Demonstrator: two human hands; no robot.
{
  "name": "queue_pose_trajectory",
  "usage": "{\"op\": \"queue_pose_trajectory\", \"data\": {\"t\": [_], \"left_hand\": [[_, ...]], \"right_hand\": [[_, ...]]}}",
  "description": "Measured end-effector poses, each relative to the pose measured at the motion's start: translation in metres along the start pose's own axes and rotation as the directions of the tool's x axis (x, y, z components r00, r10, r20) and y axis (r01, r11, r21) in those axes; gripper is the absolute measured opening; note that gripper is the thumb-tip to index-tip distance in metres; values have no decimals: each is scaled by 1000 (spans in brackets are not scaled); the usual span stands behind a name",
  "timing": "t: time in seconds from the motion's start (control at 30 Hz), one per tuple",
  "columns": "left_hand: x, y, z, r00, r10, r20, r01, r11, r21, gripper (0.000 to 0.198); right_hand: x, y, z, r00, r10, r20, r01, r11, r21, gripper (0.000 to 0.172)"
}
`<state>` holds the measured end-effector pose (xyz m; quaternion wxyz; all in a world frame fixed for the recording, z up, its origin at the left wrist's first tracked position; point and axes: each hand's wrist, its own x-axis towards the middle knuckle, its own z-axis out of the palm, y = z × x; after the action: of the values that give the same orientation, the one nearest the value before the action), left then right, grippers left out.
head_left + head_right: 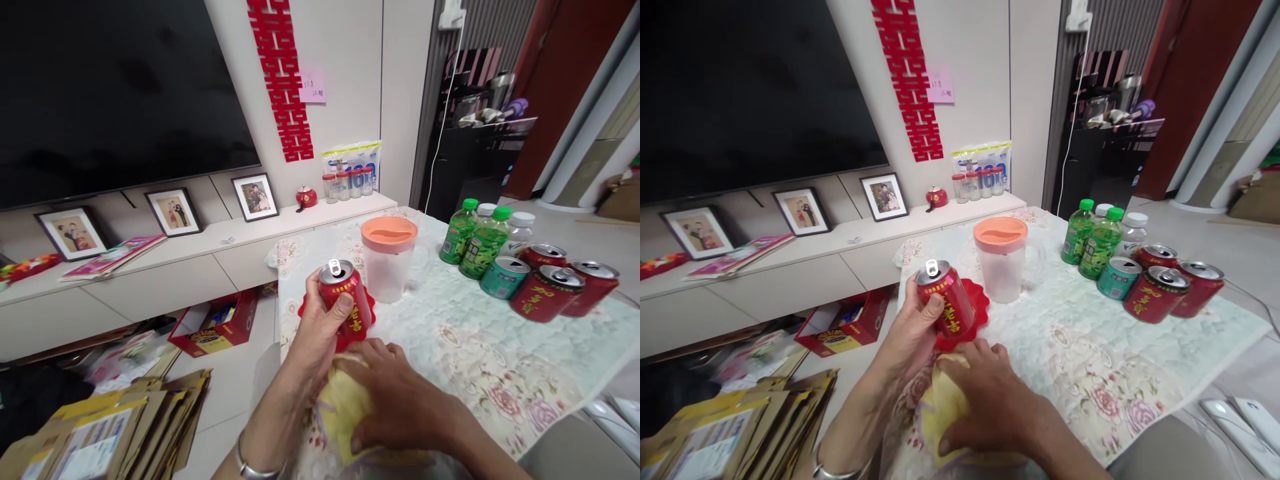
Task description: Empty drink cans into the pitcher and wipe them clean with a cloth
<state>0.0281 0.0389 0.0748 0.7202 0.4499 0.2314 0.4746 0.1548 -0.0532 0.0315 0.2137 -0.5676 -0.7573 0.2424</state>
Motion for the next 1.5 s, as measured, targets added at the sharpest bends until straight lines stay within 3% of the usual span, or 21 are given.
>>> {"op": "queue_pose_trajectory", "data": {"t": [0.1, 0.2, 0.23, 0.37, 0.4, 0.53, 0.7, 0.9, 1.0, 1.07, 1.27, 1.5], "left_hand": [[-3, -13, 3, 1000, 11, 12, -11, 999, 33, 70], [-6, -28, 8, 1000, -3, 1, 3, 998, 57, 74], [-7, -33, 10, 1000, -14, -8, 14, 998, 57, 75], [-11, -53, 24, 998, -45, -40, 48, 996, 73, 74], [-12, -58, 29, 998, -49, -35, 52, 995, 90, 71], [-15, -80, 48, 995, -97, -9, 98, 984, 152, 66], [-13, -117, 68, 999, 7, -47, 0, 990, 138, 71], [-7, -143, 73, 998, 55, 25, -58, 981, 187, 74], [-5, -148, 70, 997, 1, 77, -19, 973, 228, 80], [-5, -151, 64, 993, -46, 107, 16, 962, 271, 85], [-11, -164, 51, 989, -144, 28, 110, 856, 506, 72], [-17, -170, 46, 982, -177, 68, 108, 819, 563, 68]], "right_hand": [[-14, 10, -18, 1000, -17, -2, 17, 990, 143, 54], [-27, 32, -42, 972, 90, -217, -24, 957, 288, 19], [-30, 38, -48, 950, 142, -279, -46, 945, 325, 18], [-35, 44, -58, 767, 313, -560, -25, 887, 462, 40], [-35, 42, -57, 753, 327, -571, -12, 874, 485, 47], [-36, 33, -52, 801, 302, -516, -44, 890, 453, 62], [-41, 37, -53, 773, 349, -530, -195, 926, 325, 78], [-45, 54, -58, 749, 348, -564, -224, 934, 279, 66], [-49, 64, -56, 725, 333, -603, -230, 942, 244, 51], [-52, 74, -55, 699, 344, -627, -248, 939, 239, 51], [-67, 113, -58, 541, 424, -726, -372, 895, 245, 70], [-97, 144, -73, 347, 484, -803, -483, 826, 290, 75]]}}
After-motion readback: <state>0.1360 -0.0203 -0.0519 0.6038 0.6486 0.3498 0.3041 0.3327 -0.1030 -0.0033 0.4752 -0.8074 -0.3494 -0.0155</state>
